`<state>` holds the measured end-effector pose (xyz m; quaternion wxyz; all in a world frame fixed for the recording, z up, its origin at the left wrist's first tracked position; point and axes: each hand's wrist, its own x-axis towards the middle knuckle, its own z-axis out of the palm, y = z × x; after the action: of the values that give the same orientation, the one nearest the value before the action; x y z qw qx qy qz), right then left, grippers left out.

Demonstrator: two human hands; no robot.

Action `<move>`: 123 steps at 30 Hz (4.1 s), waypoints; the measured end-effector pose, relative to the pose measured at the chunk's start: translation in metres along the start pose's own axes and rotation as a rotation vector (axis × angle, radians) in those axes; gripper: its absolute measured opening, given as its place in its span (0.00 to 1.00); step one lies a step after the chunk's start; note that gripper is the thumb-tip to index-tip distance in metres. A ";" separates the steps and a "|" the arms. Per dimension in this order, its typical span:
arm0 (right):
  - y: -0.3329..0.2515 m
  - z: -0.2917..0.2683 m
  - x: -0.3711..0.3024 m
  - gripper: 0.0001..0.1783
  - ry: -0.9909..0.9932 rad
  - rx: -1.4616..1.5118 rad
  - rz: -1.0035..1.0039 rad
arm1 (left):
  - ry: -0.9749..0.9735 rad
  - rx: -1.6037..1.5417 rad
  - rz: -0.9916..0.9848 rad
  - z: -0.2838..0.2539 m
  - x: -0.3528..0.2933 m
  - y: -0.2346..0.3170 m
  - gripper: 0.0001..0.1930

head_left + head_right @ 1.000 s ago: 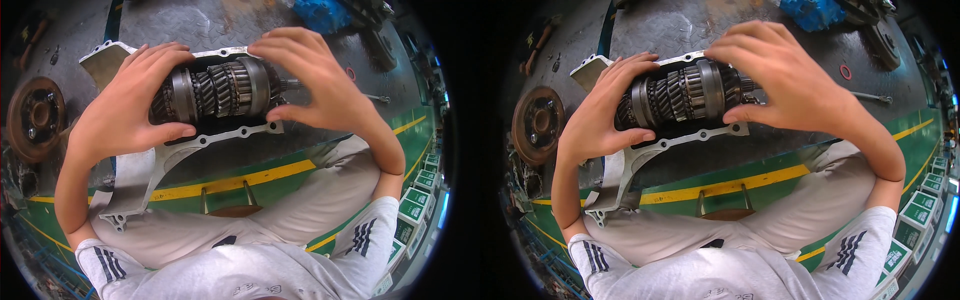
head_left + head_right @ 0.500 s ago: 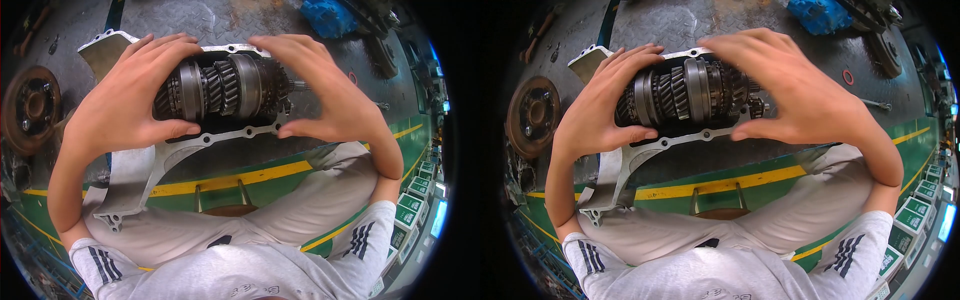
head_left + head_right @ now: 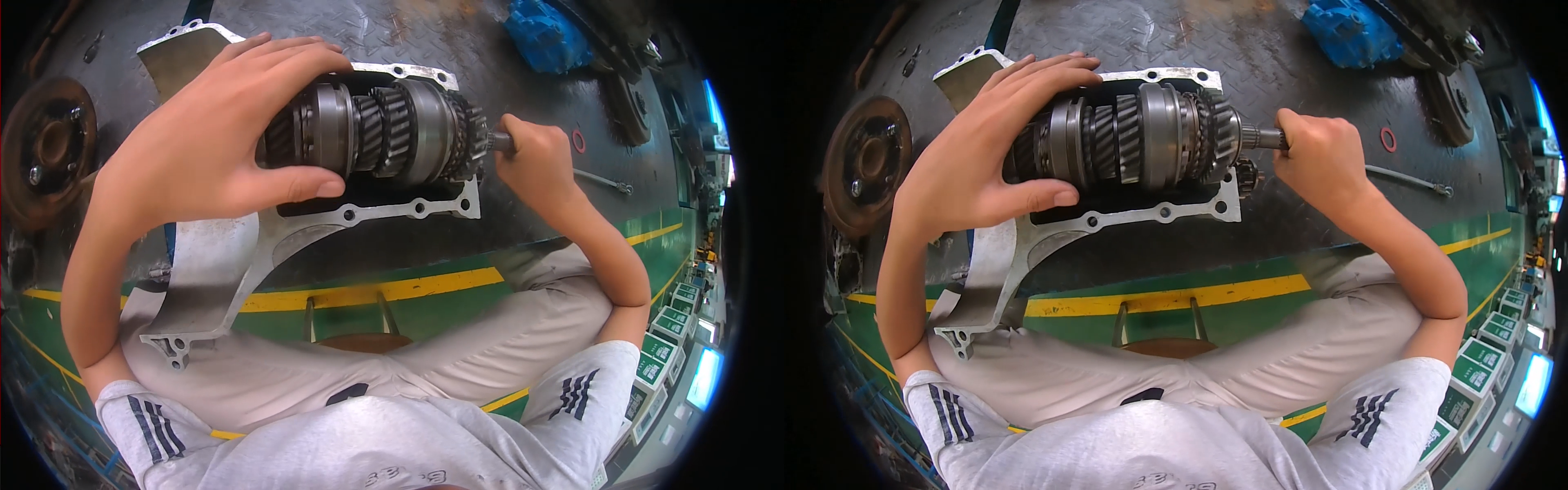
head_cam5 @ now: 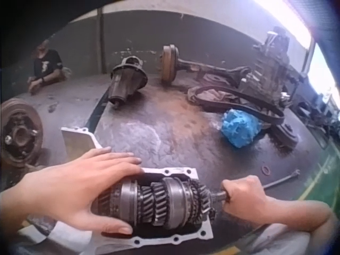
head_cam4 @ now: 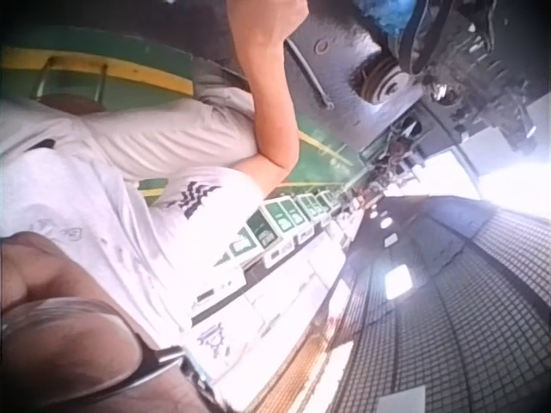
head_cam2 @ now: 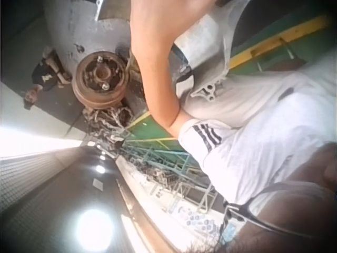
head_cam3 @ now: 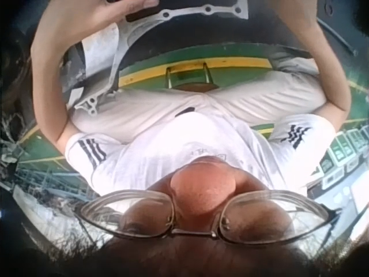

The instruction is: The person assembles a gearbox by manually aligning a gear shaft into a metal housing and testing its rotation by hand. The person also handles a toothed belt, placing it around the gears inside the housing to check fit.

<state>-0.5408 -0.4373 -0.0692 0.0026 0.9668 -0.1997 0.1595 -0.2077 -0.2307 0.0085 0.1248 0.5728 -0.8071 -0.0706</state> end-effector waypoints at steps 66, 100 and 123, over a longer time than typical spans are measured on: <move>-0.053 -0.043 0.039 0.43 0.121 0.305 -0.354 | 0.024 -0.112 -0.085 0.004 0.017 0.016 0.39; 0.041 -0.029 0.084 0.13 -1.438 0.723 0.249 | 0.077 -0.104 -0.006 0.003 0.018 0.008 0.44; 0.006 -0.035 0.028 0.08 -0.507 0.399 0.139 | 0.168 0.122 -0.060 -0.005 0.006 0.022 0.35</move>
<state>-0.5297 -0.4511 -0.0278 -0.2475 0.9413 -0.2241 -0.0503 -0.2285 -0.2292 0.0198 0.1544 0.6072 -0.7790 0.0233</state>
